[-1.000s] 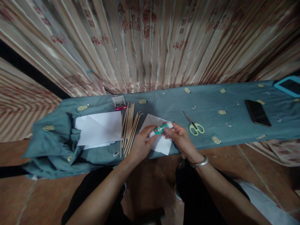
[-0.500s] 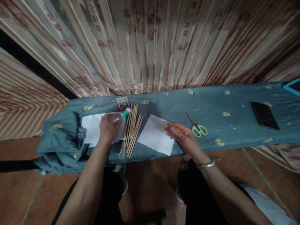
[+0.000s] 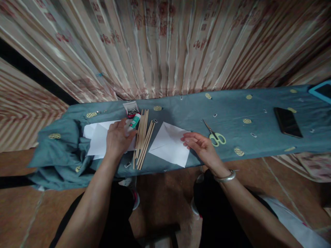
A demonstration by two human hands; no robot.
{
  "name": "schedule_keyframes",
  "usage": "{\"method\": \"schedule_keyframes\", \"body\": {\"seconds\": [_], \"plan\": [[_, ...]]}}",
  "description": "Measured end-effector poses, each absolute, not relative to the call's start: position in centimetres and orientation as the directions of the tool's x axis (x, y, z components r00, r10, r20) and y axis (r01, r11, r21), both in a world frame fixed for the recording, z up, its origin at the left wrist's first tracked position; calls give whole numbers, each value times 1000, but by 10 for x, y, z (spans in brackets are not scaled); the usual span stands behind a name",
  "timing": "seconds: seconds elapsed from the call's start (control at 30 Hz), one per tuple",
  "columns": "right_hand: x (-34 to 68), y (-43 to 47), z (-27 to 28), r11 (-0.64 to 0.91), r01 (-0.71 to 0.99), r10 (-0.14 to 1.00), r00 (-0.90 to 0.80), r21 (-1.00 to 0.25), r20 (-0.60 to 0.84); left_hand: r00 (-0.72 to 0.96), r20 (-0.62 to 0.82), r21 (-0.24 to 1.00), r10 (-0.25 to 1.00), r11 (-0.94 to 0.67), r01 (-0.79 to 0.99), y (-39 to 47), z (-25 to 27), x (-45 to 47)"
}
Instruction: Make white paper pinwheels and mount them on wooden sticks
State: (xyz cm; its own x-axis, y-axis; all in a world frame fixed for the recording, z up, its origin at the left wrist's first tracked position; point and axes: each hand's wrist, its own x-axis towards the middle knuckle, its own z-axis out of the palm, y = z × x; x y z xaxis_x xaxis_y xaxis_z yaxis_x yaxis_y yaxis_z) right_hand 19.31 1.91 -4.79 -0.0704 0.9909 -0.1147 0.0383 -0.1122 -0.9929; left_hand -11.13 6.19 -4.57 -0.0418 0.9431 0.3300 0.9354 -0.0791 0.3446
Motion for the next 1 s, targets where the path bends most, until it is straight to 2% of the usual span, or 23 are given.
{"method": "schedule_keyframes", "body": {"seconds": [0.07,0.13,0.2,0.27,0.4,0.6,0.8,1.0], "plan": [[196,14,-50,2,209,998,-56,-978,-10,63,412,373,909,-231,899,47,-41,-97],[198,9,-50,120,379,991,-105,-917,87,247,431,416,868,-434,799,27,-38,-73],[201,3,-50,226,473,969,-195,-852,149,469,378,467,799,-601,649,7,-41,-49],[202,-1,-50,306,500,943,-276,-810,186,588,287,508,757,-640,576,-8,-47,-28],[206,-6,-53,405,540,897,-391,-738,206,603,226,527,765,-617,585,-16,-58,-13],[210,-8,-53,437,562,877,-440,-703,193,561,266,552,784,-601,578,-12,-61,-13],[212,-4,-47,330,478,900,-419,-814,119,530,298,618,794,-584,527,-11,-59,-14],[201,1,-45,162,359,952,-301,-919,50,495,298,629,816,-558,541,-9,-59,-15]]}}
